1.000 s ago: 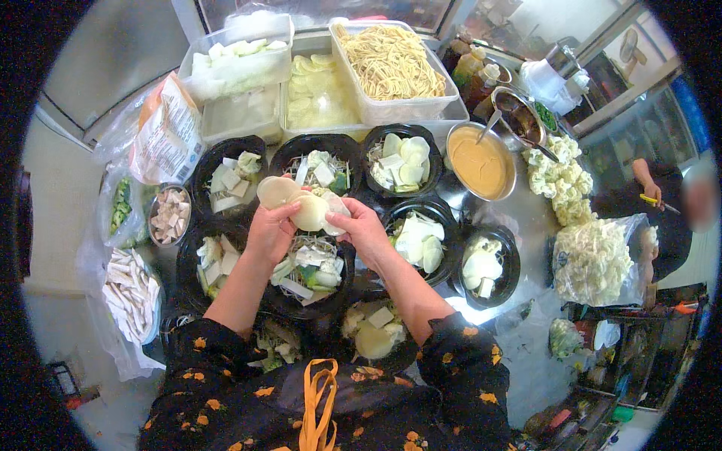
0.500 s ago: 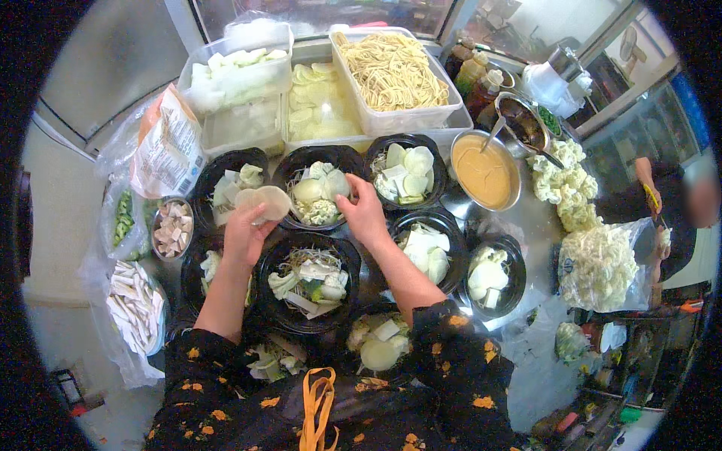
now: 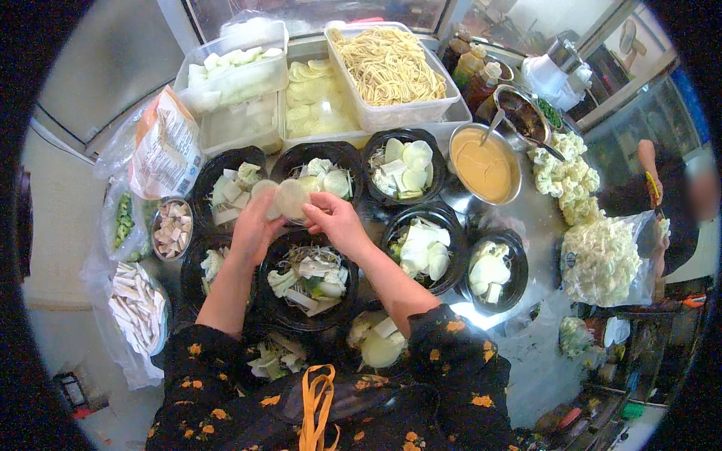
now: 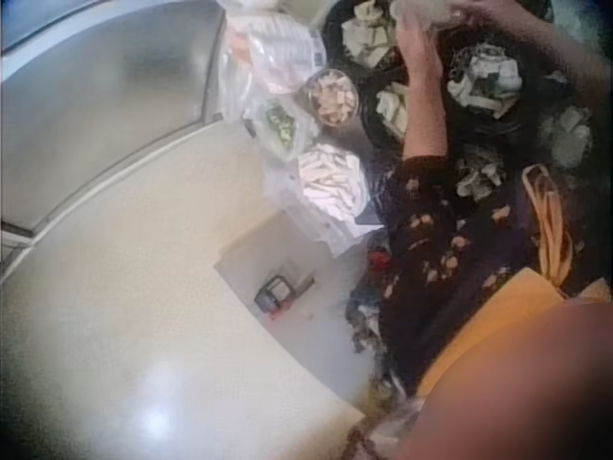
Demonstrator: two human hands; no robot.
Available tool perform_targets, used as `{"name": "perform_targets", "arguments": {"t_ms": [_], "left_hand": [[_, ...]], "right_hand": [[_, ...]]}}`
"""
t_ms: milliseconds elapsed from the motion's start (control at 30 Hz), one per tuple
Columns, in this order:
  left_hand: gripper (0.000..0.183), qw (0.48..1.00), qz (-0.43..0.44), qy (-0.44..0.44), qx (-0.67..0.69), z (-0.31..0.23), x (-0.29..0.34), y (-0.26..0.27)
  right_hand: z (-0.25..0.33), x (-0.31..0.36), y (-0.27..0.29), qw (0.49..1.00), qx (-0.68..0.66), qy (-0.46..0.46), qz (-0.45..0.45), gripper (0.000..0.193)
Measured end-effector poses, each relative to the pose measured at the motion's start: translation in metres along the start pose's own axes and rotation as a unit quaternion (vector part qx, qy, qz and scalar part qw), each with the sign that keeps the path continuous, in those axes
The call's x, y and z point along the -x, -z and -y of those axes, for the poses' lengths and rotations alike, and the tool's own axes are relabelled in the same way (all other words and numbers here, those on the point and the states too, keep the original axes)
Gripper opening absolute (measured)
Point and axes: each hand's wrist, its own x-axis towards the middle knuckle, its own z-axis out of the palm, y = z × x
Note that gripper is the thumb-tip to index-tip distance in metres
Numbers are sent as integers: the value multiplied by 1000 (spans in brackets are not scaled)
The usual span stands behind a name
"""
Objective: The person assembles multiple noodle bowls by hand, placing sliced vegetables, mushrooms, and noodles into black bowls arranged on a stainless steel counter. The person also adds green leafy vegetables to the bowls.
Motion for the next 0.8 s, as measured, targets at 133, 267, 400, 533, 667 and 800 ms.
{"name": "perform_targets", "arguments": {"t_ms": [133, 267, 400, 533, 667, 800], "left_hand": [[34, 950, -104, -196, -222, 1, -27, 16], [25, 984, -21, -80, -159, -10, 9, -7], [27, 968, 120, -18, -222, 20, 25, -10], [27, 962, 162, 23, -220, 21, 39, -6], [42, 938, 147, 12, -313, 38, 63, 21], [47, 788, 75, -248, -559, 29, 100, 18]], "right_hand": [[-17, 4, 18, 994, 39, 67, -77, 34], [-15, 20, 22, 997, -10, 27, -70, 34], [-14, 42, 2, 1000, -14, 9, 16, 30], [-17, 52, 12, 996, 54, -29, 58, 28], [-13, 56, 11, 977, 175, -48, 113, 18], [0, 34, 22, 965, 237, -14, 114, 21]]}}
